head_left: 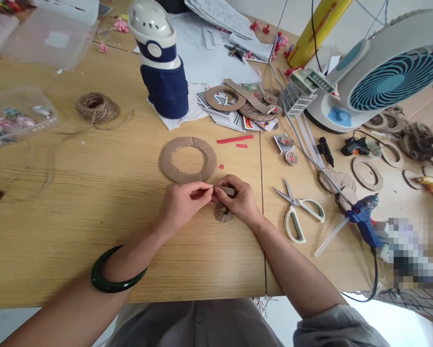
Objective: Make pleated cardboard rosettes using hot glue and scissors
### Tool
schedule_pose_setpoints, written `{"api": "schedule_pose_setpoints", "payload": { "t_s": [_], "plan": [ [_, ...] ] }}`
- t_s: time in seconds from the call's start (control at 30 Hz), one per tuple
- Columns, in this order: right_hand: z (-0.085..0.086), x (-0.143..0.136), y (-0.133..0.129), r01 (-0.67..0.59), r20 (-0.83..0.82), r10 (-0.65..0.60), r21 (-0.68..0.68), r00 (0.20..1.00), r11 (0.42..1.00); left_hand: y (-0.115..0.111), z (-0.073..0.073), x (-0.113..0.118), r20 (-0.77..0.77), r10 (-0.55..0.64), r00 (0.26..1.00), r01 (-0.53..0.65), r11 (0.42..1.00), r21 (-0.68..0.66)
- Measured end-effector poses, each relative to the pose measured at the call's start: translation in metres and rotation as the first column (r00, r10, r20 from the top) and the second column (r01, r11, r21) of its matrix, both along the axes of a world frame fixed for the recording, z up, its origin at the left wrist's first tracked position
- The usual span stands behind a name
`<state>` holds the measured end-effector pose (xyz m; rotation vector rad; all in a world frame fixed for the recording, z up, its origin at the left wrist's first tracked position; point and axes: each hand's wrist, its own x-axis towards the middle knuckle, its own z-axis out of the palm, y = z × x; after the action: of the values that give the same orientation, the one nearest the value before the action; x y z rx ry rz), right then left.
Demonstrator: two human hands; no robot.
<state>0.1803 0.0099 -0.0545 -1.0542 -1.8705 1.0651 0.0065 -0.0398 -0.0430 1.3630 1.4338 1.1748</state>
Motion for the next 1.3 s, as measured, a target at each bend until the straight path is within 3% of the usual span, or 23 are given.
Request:
{"api": "schedule_pose_setpoints", "payload": {
  "t_s": [0.33, 0.77, 1.1, 1.3],
  "plan": [
    [0.003, 0.002, 0.000, -0.035, -0.026, 0.036, 0.010, 0.999, 0.999, -0.002, 0.004, 0.005, 0.161, 0.044, 0.986, -0.021, 0.990, -0.140],
    [0.005, 0.003, -0.002, -0.036, -0.016, 0.036, 0.006, 0.999, 0.999, -0.002, 0.012, 0.007, -0.065, 0.059, 0.996, -0.062, 0.997, -0.039],
    [0.005, 0.001, -0.002, -0.024, -0.033, 0.024, -0.008, 0.999, 1.000, -0.004, 0.008, 0.007, 0.055, 0.071, 0.996, -0.066, 0.993, -0.098],
    [0.004, 0.002, -0.002, -0.006, -0.041, 0.005, -0.043, 0.999, 0.999, -0.005, 0.014, 0.009, 0.100, 0.051, 0.994, -0.038, 0.990, -0.134]
  ]
}}
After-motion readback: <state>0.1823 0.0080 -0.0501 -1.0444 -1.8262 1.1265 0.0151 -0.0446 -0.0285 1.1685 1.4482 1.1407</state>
